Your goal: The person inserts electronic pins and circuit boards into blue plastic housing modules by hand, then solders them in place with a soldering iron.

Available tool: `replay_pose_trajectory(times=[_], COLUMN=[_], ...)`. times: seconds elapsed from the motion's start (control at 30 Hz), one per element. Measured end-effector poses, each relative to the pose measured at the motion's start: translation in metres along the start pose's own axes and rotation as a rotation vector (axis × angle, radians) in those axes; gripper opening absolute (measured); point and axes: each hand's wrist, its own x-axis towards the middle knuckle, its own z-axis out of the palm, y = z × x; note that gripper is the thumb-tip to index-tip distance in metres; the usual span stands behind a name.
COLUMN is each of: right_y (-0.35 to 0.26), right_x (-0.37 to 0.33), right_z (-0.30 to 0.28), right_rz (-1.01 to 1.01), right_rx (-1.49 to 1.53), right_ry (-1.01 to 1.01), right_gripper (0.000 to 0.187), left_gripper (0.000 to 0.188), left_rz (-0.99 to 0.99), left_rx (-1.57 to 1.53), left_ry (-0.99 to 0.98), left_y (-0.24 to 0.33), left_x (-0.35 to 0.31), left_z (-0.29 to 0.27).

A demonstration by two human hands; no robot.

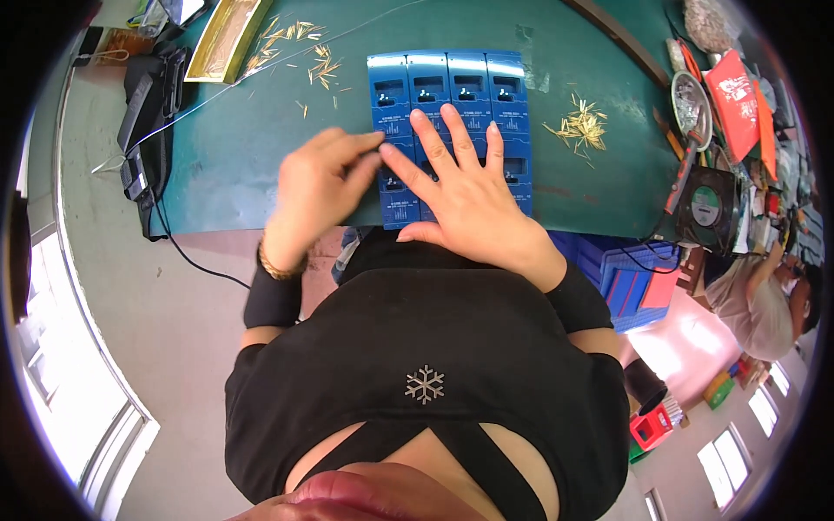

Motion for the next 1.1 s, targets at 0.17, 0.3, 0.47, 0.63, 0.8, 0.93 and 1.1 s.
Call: replay_pose_trajectory(times=[0.17, 0.3, 0.47, 0.63, 0.8, 0.93, 1.1], right_y=[0.004, 0.014, 0.028, 0.084, 0.167, 0.176, 0.168], right_x=[0.002, 0.007, 0.009, 0.006, -0.012, -0.013, -0.01], right_z=[0.004, 0.003, 0.008, -0.024, -0.039, -0.041, -0.032], right_rz=[-0.043, -0.068, -0.074, -0.09, 0.463, 0.51, 0.47], right_rx=[-0.018, 0.047, 0.086, 0.117, 0.26, 0.3, 0.02], right_ry=[0.078, 0.116, 0.178, 0.704, 0.705, 0.507, 0.505], right_gripper=[0.092, 0.09, 0.087, 0.043, 0.013, 0.012, 0.01], left_gripper=[0.018, 0.011, 0.008, 0.007, 0.006, 0.004, 0.006], left_rz=[-0.049, 0.026, 0.123, 0.062, -0.111, -0.011, -0.063], left_rx=[0.064, 0.247, 0.441, 0.387, 0.049, -0.089, -0.287], left_ry=[-0.013, -0.152, -0.122, 0.148, 0.238, 0.304, 0.329], left_y=[-0.031, -0.049, -0.032, -0.059, -0.057, -0.063, -0.067], left_x=[0.044, 0.061, 0.059, 0.041, 0.048, 0.049, 0.045], left_z=[-0.02, -0.017, 0.0, 0.011, 0.008, 0.007, 0.009])
